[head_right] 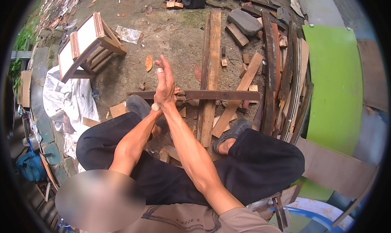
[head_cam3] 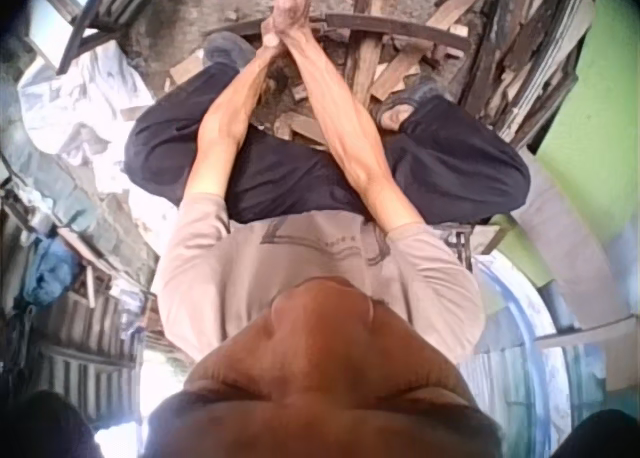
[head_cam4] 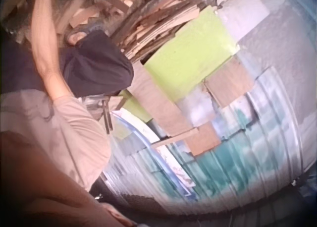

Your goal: The person sits on the ground and uses a hammer to strike a long wooden plank, then uses a hand saw to cut the plank. The person also handles smaller wood pieces and a metal ruler during the process.

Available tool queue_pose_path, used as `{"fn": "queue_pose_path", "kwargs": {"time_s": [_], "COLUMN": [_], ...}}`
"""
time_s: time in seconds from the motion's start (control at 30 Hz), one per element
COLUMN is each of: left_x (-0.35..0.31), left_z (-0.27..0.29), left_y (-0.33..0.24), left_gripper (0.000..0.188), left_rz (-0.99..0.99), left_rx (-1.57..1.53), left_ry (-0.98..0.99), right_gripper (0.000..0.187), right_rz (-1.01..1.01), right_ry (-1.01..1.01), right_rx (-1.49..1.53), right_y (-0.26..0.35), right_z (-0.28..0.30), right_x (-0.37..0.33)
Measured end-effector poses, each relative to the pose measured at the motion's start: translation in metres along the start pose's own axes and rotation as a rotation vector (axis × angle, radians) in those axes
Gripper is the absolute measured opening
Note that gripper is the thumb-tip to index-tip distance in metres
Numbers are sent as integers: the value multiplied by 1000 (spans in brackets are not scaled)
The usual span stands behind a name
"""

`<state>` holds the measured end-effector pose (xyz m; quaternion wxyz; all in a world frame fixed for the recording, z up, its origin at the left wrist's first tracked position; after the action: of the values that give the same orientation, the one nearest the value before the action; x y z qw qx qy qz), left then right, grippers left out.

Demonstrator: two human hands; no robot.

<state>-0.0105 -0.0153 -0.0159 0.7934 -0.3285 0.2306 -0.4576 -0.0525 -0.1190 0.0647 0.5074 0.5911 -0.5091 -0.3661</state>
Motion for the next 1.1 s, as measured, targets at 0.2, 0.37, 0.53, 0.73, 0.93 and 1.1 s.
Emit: {"fn": "queue_pose_path", "kwargs": {"time_s": [0.2,0.37,0.53,0.73,0.93,1.1], "left_x": [2,7,-9,9,-5,-3], "left_z": [-15,-11,-50,-24,-14,-18], "left_y": [30,14,94,32,48,54], "left_gripper": [24,22,32,27,21,22], "left_rz": [-51,-92,-83,51,4,-47], "left_rx": [-30,-25,-444,-641,-392,-266], "left_ry": [-60,-55,-141,30,-37,51], "right_gripper": [44,42,47,47,37,41], "right_rz": [-66,31,-33,-13,-18,-54], "right_ry": [225,-174,10,392,-60,-144], "right_rx": [-103,43,-97,-213,-192,-112], "right_y": [24,63,33,34,28,17], "right_z": [30,95,-26,3,89,-5], "right_x": [-8,67,-10,-26,-1,-5]}}
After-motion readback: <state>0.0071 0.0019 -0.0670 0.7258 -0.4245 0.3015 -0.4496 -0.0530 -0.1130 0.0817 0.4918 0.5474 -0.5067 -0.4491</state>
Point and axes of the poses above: each hand's wrist, its own x-axis towards the middle knuckle, its own z-axis out of the back of the hand, y = z × x, the point moved 1 cm from there along x, towards the middle knuckle, and after that the axes turned 5 degrees about z, right-handed, at the moved point
